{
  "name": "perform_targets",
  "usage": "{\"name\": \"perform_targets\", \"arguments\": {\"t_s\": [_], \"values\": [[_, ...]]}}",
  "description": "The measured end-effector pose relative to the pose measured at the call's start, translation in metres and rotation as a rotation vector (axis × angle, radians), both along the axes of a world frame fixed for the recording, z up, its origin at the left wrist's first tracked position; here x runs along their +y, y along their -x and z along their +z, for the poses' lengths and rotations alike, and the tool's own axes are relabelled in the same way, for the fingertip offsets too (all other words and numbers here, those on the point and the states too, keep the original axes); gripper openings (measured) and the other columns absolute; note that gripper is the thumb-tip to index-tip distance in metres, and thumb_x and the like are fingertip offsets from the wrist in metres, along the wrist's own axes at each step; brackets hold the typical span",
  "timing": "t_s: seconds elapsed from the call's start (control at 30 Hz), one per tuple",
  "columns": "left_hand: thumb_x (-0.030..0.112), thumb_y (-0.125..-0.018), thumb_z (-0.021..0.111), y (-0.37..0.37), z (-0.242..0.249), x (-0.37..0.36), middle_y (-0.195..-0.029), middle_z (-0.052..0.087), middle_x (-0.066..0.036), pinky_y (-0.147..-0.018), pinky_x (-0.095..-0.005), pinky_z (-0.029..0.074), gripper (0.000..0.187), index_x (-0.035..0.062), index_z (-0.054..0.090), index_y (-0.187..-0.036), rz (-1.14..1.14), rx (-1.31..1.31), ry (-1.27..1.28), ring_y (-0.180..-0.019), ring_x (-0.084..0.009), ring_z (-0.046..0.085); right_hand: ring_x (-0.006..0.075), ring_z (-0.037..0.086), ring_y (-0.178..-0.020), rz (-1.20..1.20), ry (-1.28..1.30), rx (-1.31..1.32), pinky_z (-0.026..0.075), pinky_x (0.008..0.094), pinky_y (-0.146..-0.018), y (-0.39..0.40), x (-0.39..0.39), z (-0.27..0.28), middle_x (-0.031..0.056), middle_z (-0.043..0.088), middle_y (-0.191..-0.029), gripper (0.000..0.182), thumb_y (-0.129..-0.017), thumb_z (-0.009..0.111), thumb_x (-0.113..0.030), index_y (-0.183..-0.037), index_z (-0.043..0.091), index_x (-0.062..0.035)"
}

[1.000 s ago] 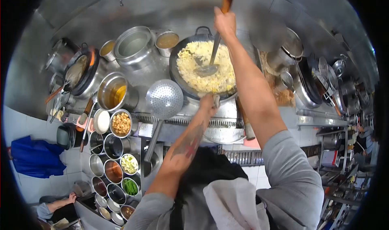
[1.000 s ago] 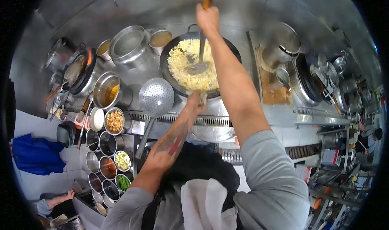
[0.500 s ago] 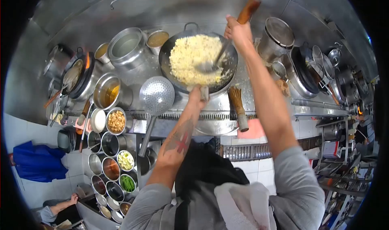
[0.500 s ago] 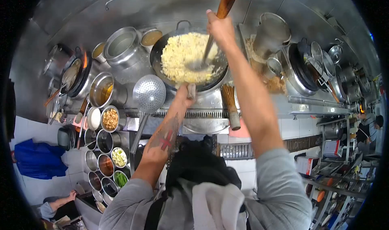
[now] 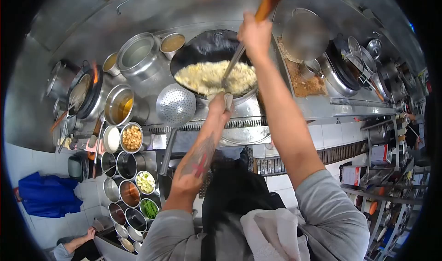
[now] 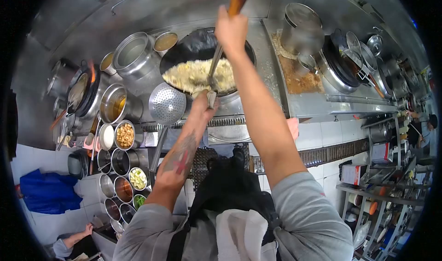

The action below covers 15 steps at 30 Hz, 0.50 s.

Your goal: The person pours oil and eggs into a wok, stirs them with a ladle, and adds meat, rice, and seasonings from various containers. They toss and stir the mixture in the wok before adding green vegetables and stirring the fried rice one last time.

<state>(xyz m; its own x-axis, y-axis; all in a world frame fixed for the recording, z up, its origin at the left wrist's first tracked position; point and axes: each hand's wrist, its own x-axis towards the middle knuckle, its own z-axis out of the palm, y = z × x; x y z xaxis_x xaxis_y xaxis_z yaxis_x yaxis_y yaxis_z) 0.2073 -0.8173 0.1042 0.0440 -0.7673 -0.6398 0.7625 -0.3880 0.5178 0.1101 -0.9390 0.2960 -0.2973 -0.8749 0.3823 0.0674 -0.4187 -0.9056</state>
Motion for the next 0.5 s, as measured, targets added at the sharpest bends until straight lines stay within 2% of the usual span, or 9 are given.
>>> {"name": "perform_targets", "arguments": {"t_s": [0.07,0.13,0.17,0.2,0.23,0.33,0.37,0.4,0.5], "values": [[0.022,-0.099,0.048,0.003,-0.106,-0.008,-0.084,0.061,-0.006,-0.054,-0.0310,0.049,0.016,0.0074,0.054,-0.098,0.031,-0.042,0.245,-0.065,-0.0177,0.057,0.0108,0.044,-0.046,0.059,0.181,-0.134,0.036,0.0289,-0.046,-0.001,0.020,-0.075,0.0004,0.049,-0.053,0.041,-0.098,0.053,-0.018,-0.059,0.046,-0.0072],[0.019,-0.099,0.048,0.007,-0.128,0.031,-0.086,0.063,-0.007,-0.057,-0.0325,0.052,0.016,0.0052,0.055,-0.104,-0.055,-0.115,0.186,-0.067,-0.0182,0.059,0.0077,0.041,-0.052,-0.051,0.291,0.377,0.033,0.0262,-0.049,0.021,0.086,-0.114,-0.0016,0.047,-0.056,0.048,-0.103,0.048,-0.023,-0.058,0.043,-0.0061],[0.017,-0.099,0.047,0.014,-0.118,0.061,-0.090,0.065,-0.009,-0.057,-0.0337,0.054,0.017,0.0043,0.054,-0.108,-0.002,-0.092,0.111,-0.070,-0.0192,0.062,0.0070,0.040,-0.051,0.064,0.163,0.178,0.032,0.0261,-0.049,0.020,0.125,-0.102,-0.0031,0.045,-0.054,0.048,-0.102,0.049,-0.021,-0.057,0.043,-0.0060],[0.016,-0.100,0.046,0.024,-0.122,0.080,-0.092,0.066,-0.009,-0.056,-0.0343,0.054,0.017,0.0052,0.052,-0.111,0.143,-0.079,0.096,-0.075,-0.0200,0.064,0.0068,0.040,-0.049,0.050,0.140,0.293,0.032,0.0266,-0.048,0.025,0.135,-0.084,-0.0034,0.045,-0.052,0.046,-0.101,0.050,-0.019,-0.057,0.045,-0.0066],[0.018,-0.101,0.045,0.023,-0.088,0.099,-0.086,0.063,-0.007,-0.055,-0.0326,0.053,0.014,0.0075,0.052,-0.107,0.009,-0.131,0.152,-0.070,-0.0188,0.062,0.0067,0.040,-0.048,0.035,0.108,0.407,0.031,0.0271,-0.046,0.030,0.141,-0.065,-0.0037,0.044,-0.051,0.044,-0.100,0.051,-0.017,-0.058,0.046,-0.0072],[0.027,-0.103,0.045,-0.007,-0.024,0.056,-0.070,0.054,-0.003,-0.047,-0.0287,0.045,0.019,0.0115,0.051,-0.093,-0.075,0.258,0.226,-0.057,-0.0153,0.054,0.0068,0.040,-0.044,0.119,-0.020,0.138,0.031,0.0291,-0.042,0.025,0.108,0.009,-0.0032,0.047,-0.051,0.040,-0.098,0.055,-0.015,-0.059,0.049,-0.0088],[0.026,-0.101,0.047,0.002,0.034,0.027,-0.071,0.055,-0.004,-0.048,-0.0301,0.045,0.017,0.0124,0.052,-0.092,0.033,-0.010,-0.032,-0.058,-0.0150,0.055,0.0069,0.040,-0.043,0.136,-0.043,0.033,0.031,0.0297,-0.041,0.020,0.090,0.018,-0.0032,0.048,-0.051,0.039,-0.098,0.055,-0.016,-0.059,0.049,-0.0094],[0.022,-0.099,0.048,-0.008,0.021,-0.001,-0.074,0.058,-0.005,-0.051,-0.0306,0.047,0.013,0.0110,0.053,-0.094,-0.050,0.045,0.007,-0.061,-0.0163,0.057,0.0074,0.042,-0.044,-0.015,-0.066,0.067,0.033,0.0281,-0.043,0.009,0.065,-0.007,-0.0033,0.047,-0.051,0.040,-0.097,0.055,-0.016,-0.059,0.047,-0.0098],[0.019,-0.097,0.050,0.012,-0.056,0.012,-0.080,0.061,-0.008,-0.054,-0.0306,0.050,0.013,0.0069,0.054,-0.097,0.060,-0.019,0.110,-0.064,-0.0180,0.059,0.0074,0.047,-0.054,0.007,-0.006,0.192,0.037,0.0265,-0.050,0.014,0.066,-0.116,0.0000,0.051,-0.057,0.041,-0.099,0.054,-0.021,-0.061,0.050,-0.0063]]}}
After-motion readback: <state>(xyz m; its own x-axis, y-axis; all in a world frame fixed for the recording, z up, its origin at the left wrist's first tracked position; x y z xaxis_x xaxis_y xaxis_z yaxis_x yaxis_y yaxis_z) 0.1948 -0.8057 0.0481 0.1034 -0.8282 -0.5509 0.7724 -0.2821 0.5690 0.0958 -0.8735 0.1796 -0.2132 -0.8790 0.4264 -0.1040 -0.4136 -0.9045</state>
